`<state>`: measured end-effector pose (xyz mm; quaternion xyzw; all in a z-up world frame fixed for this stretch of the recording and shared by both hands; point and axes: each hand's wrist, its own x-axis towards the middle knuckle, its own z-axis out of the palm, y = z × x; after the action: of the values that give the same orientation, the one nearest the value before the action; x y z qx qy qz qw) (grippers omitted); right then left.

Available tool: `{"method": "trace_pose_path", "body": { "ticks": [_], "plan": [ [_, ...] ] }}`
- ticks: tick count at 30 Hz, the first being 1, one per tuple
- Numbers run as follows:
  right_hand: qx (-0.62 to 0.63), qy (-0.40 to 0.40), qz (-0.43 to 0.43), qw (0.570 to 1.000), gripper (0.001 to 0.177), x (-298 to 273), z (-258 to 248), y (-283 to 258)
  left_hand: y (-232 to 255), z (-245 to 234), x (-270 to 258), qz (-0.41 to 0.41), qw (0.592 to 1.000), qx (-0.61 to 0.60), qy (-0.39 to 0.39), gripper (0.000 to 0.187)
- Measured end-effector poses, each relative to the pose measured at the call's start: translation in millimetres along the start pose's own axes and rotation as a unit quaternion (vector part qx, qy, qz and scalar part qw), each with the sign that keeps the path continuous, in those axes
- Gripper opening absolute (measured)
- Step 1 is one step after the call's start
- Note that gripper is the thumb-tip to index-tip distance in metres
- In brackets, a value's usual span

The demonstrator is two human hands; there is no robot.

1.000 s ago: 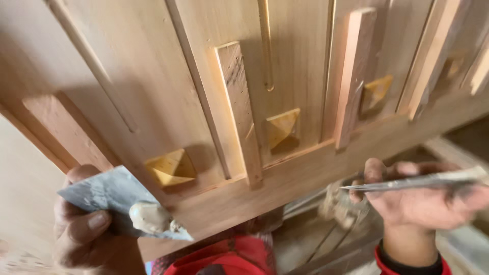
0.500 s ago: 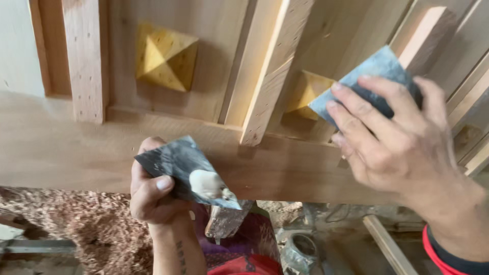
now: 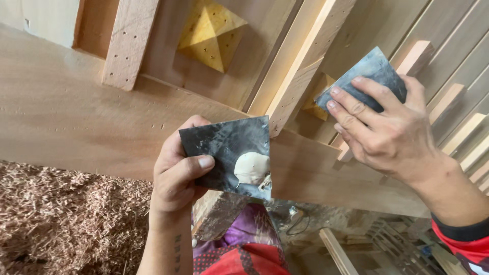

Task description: The person sands the surface of a wooden furniture piece using a sanding block. They apply a white substance from a small card onto the wood and rub it in with the sanding block, focusing on the edges and corners of the wooden structure.

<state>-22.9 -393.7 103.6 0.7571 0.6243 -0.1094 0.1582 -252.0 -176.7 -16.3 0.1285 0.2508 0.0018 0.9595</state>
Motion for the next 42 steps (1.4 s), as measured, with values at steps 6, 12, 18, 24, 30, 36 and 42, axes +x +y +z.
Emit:
{"method": "trace_pose_path", "body": {
  "ticks": [6,12,18,24,30,36,42],
  "plan": [
    [-0.018,-0.051,0.010,0.999,0.029,1,-22,0,2,9,5,0.014,1.000,-0.026,-0.004,0.032],
    [-0.022,-0.041,0.040,0.998,0.025,26,-33,-9,14,24,10,0.013,1.000,-0.016,-0.015,0.029],
    [-0.037,-0.074,-0.001,0.997,0.021,13,-30,-6,13,25,9,0.004,1.000,-0.015,-0.013,0.029],
    [0.101,-0.039,0.050,0.993,0.030,-10,-35,-4,6,6,11,-0.003,0.999,-0.027,-0.029,0.029],
    [0.110,-0.048,0.087,0.989,0.047,-39,-38,-8,1,7,9,0.004,1.000,-0.023,-0.016,0.030],
    [-0.001,-0.041,-0.078,0.996,0.041,-26,-31,14,-21,11,7,0.104,0.994,0.011,0.015,0.031],
    [-0.109,0.039,-0.273,0.955,0.027,0,-25,31,-112,44,-19,0.376,0.910,-0.102,0.142,0.024]
  ]
}}
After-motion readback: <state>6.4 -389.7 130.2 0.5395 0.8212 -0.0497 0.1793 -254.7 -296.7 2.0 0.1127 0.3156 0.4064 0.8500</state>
